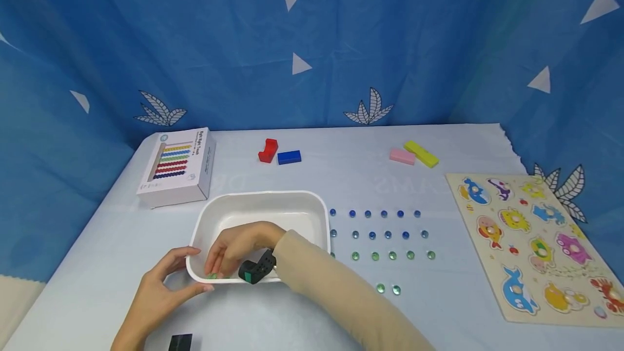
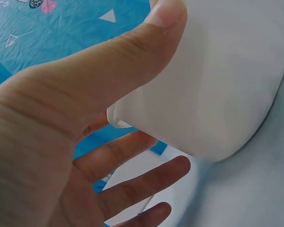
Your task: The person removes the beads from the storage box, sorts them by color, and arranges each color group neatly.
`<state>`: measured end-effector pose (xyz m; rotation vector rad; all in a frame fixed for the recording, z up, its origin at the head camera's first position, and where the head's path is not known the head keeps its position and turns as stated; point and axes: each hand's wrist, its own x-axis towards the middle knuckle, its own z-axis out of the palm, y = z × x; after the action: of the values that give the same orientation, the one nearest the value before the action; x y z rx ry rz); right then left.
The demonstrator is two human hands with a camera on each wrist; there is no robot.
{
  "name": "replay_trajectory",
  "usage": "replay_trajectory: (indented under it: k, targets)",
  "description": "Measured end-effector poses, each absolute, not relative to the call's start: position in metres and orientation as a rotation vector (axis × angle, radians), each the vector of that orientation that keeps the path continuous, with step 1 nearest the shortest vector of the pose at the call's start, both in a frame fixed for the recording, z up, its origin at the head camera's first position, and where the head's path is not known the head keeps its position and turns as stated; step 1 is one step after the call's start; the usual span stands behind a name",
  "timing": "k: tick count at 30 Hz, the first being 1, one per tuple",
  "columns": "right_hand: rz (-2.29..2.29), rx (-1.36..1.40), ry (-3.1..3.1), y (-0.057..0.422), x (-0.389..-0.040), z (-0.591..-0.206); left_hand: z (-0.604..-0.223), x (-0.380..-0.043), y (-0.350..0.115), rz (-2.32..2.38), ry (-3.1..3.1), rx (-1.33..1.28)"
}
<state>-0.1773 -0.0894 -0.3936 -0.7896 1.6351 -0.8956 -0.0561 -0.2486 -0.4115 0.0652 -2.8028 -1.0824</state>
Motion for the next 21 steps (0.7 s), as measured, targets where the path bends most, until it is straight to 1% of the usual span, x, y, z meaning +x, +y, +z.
replay_trajectory:
  k: [6,11,15,18,21]
  targets:
    - [-0.958,-0.826,1.626,-0.086,-0.179,-0.383,-0.412,-0.056,-0.249,-1.076,-2.811,0.06]
    - [-1.133,-0.881,1.678,-0.066,-0.184,-0.352,-0.41,-0.058,-0.247,-1.087,-2.816,0.064]
    - [-1.308,-0.922,1.721,-0.031,-0.183,-0.318,-0.409,-0.059,-0.247,-1.099,-2.821,0.095]
    - [-1.443,-0.933,1.774,0.007,-0.178,-0.295,-0.409,-0.059,-0.248,-1.128,-2.825,0.12]
    - [-1.552,-0.921,1.844,0.049,-0.169,-0.281,-0.41,-0.058,-0.248,-1.133,-2.827,0.134]
